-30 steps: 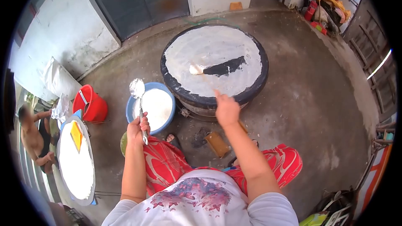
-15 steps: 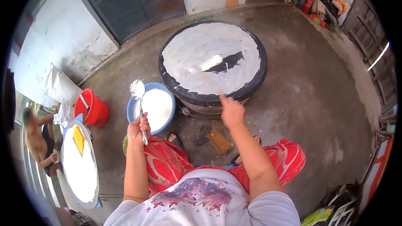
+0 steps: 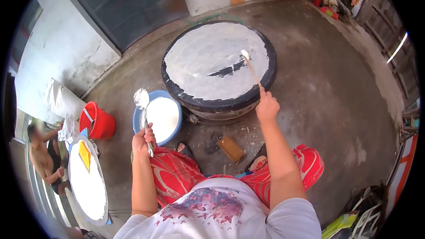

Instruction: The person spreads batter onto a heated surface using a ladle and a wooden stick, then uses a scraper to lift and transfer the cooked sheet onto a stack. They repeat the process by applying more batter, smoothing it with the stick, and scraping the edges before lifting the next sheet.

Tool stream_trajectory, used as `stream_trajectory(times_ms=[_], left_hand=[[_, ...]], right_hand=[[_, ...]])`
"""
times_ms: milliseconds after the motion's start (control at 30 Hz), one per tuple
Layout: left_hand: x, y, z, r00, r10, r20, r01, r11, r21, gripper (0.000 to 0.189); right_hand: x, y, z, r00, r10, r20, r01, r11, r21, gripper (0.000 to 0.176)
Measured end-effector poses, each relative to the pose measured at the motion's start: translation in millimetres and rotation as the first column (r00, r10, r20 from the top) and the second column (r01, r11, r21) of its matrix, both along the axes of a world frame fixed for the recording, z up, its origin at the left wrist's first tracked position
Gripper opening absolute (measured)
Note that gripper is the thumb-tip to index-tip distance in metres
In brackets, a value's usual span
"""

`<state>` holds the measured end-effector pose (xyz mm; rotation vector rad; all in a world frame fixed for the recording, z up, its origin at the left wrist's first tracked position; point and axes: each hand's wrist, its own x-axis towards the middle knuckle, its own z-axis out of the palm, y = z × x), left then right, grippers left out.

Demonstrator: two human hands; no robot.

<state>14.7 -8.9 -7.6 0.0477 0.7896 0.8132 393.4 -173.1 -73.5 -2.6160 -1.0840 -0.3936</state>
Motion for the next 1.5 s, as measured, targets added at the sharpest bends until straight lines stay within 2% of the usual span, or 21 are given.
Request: stream_trajectory(times_ms=[133, 200, 267, 333, 367, 467, 500, 567, 667, 800, 833, 933, 967, 1000, 1133, 1200, 1267, 1300, 1367, 1400, 1500], left_hand=[[-1.4, 2.2, -2.8, 1.000, 0.019, 0.020, -0.019, 1.000, 0.006, 0.028], [-1.2, 2.3, -3.4, 0.999, 0.032, 0.012, -0.032, 0.999, 0.005, 0.028], [-0.7, 0.7, -3.6, 1.000, 0.022, 0.001, -0.022, 1.000, 0.007, 0.028], [2.6, 0.3, 1.6, 1.000, 0.020, -0.010, -0.020, 1.000, -0.015, 0.029], [2.8, 0.9, 1.1, 1.000, 0.015, -0.012, -0.015, 1.000, -0.012, 0.029], [-0.7, 4.3, -5.3, 1.000, -0.001, -0.011, 0.001, 1.000, -0.014, 0.029], [-1.6, 4.7, -7.3, 1.000, -0.003, -0.004, 0.003, 1.000, -0.002, 0.029], [0.8, 4.1, -7.7, 1.000, -0.003, 0.004, 0.003, 1.000, 0.008, 0.030], [6.0, 1.1, -2.9, 0.999, 0.016, -0.033, -0.016, 1.000, 0.001, 0.030], [8.3, 1.2, -0.8, 1.000, 0.005, -0.021, -0.005, 1.000, -0.018, 0.029], [8.1, 1.4, -1.7, 1.000, 0.000, -0.018, 0.000, 1.000, -0.013, 0.029], [9.3, 2.4, -3.0, 0.999, -0.007, -0.053, 0.007, 1.000, 0.002, 0.029], [9.7, 1.5, -4.3, 0.998, -0.010, -0.057, 0.010, 1.000, -0.003, 0.029], [10.1, 1.7, -5.2, 0.999, -0.016, -0.050, 0.016, 1.000, 0.004, 0.029], [15.3, 0.8, 1.7, 0.997, -0.040, -0.072, 0.043, 0.998, 0.037, 0.028], [14.7, -1.3, 3.3, 0.997, -0.042, -0.072, 0.046, 0.998, 0.048, 0.028], [13.4, -1.9, 2.8, 0.995, -0.060, -0.085, 0.067, 0.994, 0.087, 0.028], [13.6, -3.2, 3.7, 0.995, -0.053, -0.082, 0.060, 0.995, 0.085, 0.028], [16.6, -8.6, 6.7, 0.984, -0.070, -0.167, 0.095, 0.984, 0.149, 0.027], [18.1, -11.0, 7.7, 0.983, -0.069, -0.168, 0.094, 0.984, 0.149, 0.027], [25.8, -17.8, 10.7, 0.965, -0.134, -0.226, 0.186, 0.956, 0.228, 0.026]], right_hand=[[7.6, -8.5, 13.8, 0.947, -0.116, -0.298, 0.114, 0.993, -0.025, 0.041], [23.6, -6.4, -26.6, 0.813, 0.119, -0.570, 0.070, 0.952, 0.299, 0.034], [48.5, -6.2, -42.6, 0.964, 0.120, -0.238, -0.003, 0.898, 0.439, 0.032], [76.4, -5.3, -40.9, 0.861, -0.016, -0.508, 0.189, 0.938, 0.291, 0.030], [78.7, -6.4, -38.4, 0.860, -0.019, -0.510, 0.195, 0.936, 0.294, 0.030], [86.1, -7.3, -26.6, 0.595, 0.136, -0.792, 0.156, 0.947, 0.280, 0.030], [86.6, -9.1, -15.3, 0.598, 0.139, -0.790, 0.153, 0.947, 0.282, 0.030], [87.7, -14.7, 3.4, 0.450, 0.092, -0.888, 0.310, 0.916, 0.253, 0.027], [90.0, -9.1, -12.1, 0.540, 0.149, -0.828, 0.256, 0.909, 0.330, 0.029], [85.9, -26.0, -16.1, 0.701, 0.263, -0.663, -0.072, 0.951, 0.302, 0.028], [85.4, -34.8, -6.4, 0.519, 0.237, -0.821, 0.026, 0.956, 0.292, 0.028], [94.0, -47.2, -23.0, 0.540, 0.271, -0.797, 0.180, 0.888, 0.424, 0.028], [102.3, -44.2, -46.6, 0.705, 0.179, -0.686, 0.178, 0.892, 0.416, 0.028], [92.5, -41.9, -47.2, 0.703, 0.175, -0.689, 0.183, 0.892, 0.413, 0.028], [40.4, -13.2, -35.2, 0.833, 0.232, -0.502, -0.078, 0.948, 0.308, 0.027], [29.6, -19.9, -12.4, 0.797, 0.216, -0.565, -0.083, 0.964, 0.251, 0.026], [39.8, -31.1, -11.8, 0.584, 0.210, -0.784, -0.018, 0.969, 0.246, 0.028], [43.9, -34.0, -20.6, 0.585, 0.212, -0.783, -0.025, 0.969, 0.244, 0.028], [47.1, -34.8, -51.9, 0.722, 0.100, -0.684, 0.226, 0.901, 0.370, 0.027], [36.6, -30.9, -60.3, 0.722, 0.100, -0.685, 0.226, 0.901, 0.370, 0.027], [-3.3, -9.7, -64.3, 0.840, 0.312, -0.444, -0.074, 0.877, 0.475, 0.028]])
